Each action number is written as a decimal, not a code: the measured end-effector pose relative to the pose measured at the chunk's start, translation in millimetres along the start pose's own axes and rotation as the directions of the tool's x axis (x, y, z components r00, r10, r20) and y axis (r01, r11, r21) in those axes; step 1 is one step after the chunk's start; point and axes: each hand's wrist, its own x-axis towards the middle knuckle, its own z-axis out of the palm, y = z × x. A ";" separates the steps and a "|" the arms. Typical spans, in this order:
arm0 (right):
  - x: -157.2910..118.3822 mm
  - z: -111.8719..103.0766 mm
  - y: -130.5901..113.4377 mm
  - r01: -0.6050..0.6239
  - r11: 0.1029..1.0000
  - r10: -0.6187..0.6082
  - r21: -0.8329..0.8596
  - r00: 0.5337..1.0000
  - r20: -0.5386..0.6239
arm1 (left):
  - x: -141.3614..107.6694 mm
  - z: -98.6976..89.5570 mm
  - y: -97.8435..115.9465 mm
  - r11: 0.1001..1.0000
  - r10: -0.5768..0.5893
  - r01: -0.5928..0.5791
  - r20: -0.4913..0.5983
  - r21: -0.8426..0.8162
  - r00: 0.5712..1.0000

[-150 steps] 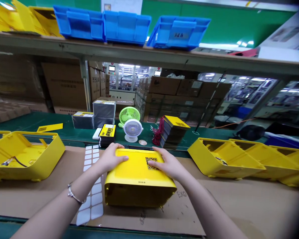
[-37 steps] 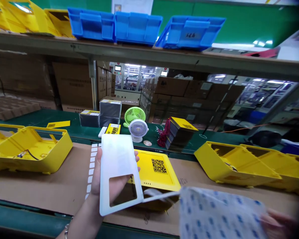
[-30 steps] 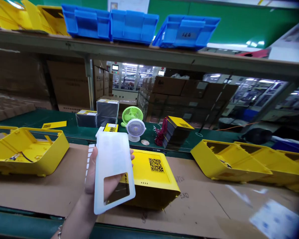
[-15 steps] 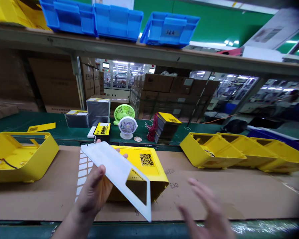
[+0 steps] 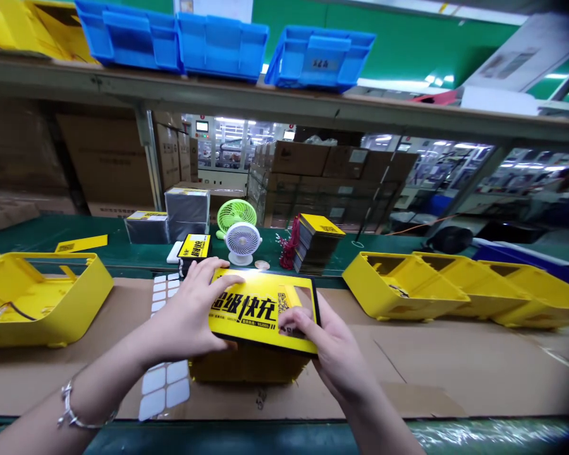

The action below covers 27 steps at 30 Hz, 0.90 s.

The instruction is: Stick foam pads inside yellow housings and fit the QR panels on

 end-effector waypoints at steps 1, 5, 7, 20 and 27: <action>3.1 -1.7 2.9 -0.036 0.999 0.036 -0.005 0.999 -0.015 | 3.8 0.9 -1.9 1.000 -0.002 0.002 0.018 -0.024 1.000; 11.0 -18.9 16.1 -0.038 0.959 -0.007 -0.282 0.988 -0.156 | 13.1 9.2 -10.7 0.995 -0.041 0.045 0.048 -0.084 0.998; 11.6 -31.0 22.0 0.022 0.850 -0.083 -0.526 0.992 -0.092 | 14.7 13.6 -16.1 0.990 -0.087 0.092 0.055 -0.105 0.995; 15.8 -61.0 58.2 0.037 0.887 -0.034 -0.460 0.999 0.016 | 19.9 29.8 -25.7 0.967 -0.138 0.162 0.133 -0.195 0.982; 16.7 -68.6 50.7 -0.029 0.944 0.061 -0.330 0.994 0.087 | 29.2 28.7 -29.0 0.980 -0.058 0.096 0.211 -0.176 0.976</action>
